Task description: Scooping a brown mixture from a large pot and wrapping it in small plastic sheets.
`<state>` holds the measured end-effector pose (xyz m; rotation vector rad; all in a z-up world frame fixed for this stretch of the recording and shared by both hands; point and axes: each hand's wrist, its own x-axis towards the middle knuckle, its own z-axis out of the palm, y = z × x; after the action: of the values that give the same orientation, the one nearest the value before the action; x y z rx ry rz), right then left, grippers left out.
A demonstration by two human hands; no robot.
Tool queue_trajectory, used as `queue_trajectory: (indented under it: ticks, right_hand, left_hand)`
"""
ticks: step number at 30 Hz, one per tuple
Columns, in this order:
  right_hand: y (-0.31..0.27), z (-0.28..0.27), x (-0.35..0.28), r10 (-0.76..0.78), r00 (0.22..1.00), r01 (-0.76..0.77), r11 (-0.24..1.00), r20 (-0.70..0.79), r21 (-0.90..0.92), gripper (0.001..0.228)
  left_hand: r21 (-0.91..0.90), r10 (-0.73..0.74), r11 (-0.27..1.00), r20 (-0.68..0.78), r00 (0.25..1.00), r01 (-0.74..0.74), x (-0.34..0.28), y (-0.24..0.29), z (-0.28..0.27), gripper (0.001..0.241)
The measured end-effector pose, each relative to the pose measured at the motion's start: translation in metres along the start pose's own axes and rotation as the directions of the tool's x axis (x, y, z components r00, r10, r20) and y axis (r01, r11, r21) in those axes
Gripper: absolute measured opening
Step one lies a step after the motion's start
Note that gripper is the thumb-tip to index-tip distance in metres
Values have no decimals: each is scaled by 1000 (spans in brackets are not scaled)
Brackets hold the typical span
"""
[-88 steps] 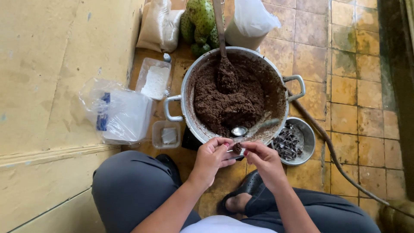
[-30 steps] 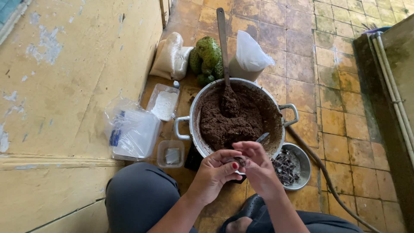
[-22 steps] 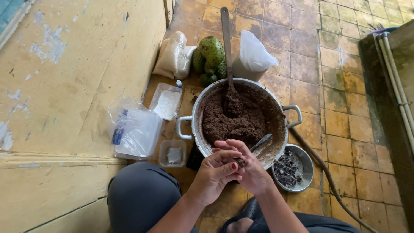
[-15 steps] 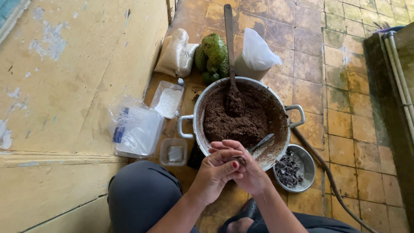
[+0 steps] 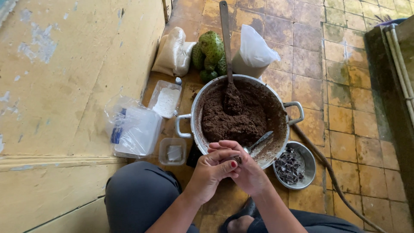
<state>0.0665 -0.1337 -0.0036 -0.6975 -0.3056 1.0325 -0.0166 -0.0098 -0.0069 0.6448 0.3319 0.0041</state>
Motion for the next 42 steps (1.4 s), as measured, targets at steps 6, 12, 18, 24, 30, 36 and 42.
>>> queue_trajectory:
  ticks: [6,12,18,24,30,36,42]
  right_hand:
    - [-5,6,-1,9,985,-37,986,-170,-160,78]
    - [-7,13,-1,-54,967,-7,971,-249,-240,68]
    - [-6,17,-1,-232,904,20,863,-360,-504,63]
    - [4,8,-15,-698,716,336,348,-3,-875,23]
    - [6,13,-13,-725,653,304,-13,218,-953,9]
    - [3,-8,-17,-449,878,356,842,-162,-404,10]
    - [6,-20,-18,-299,934,249,938,-196,-243,12]
  left_hand:
    - [181,124,974,75,989,-135,-4,9,7,29]
    - [232,123,964,37,992,-129,-3,4,4,29]
    - [240,102,965,14,995,-102,-1,0,1,36]
    - [171,111,981,-124,986,-89,2,2,2,39]
    - [171,110,981,-136,984,-86,-4,8,8,49]
    - [-23,-57,998,-134,989,55,2,4,-2,37]
    - [-126,-136,984,-43,990,130,2,2,-5,19]
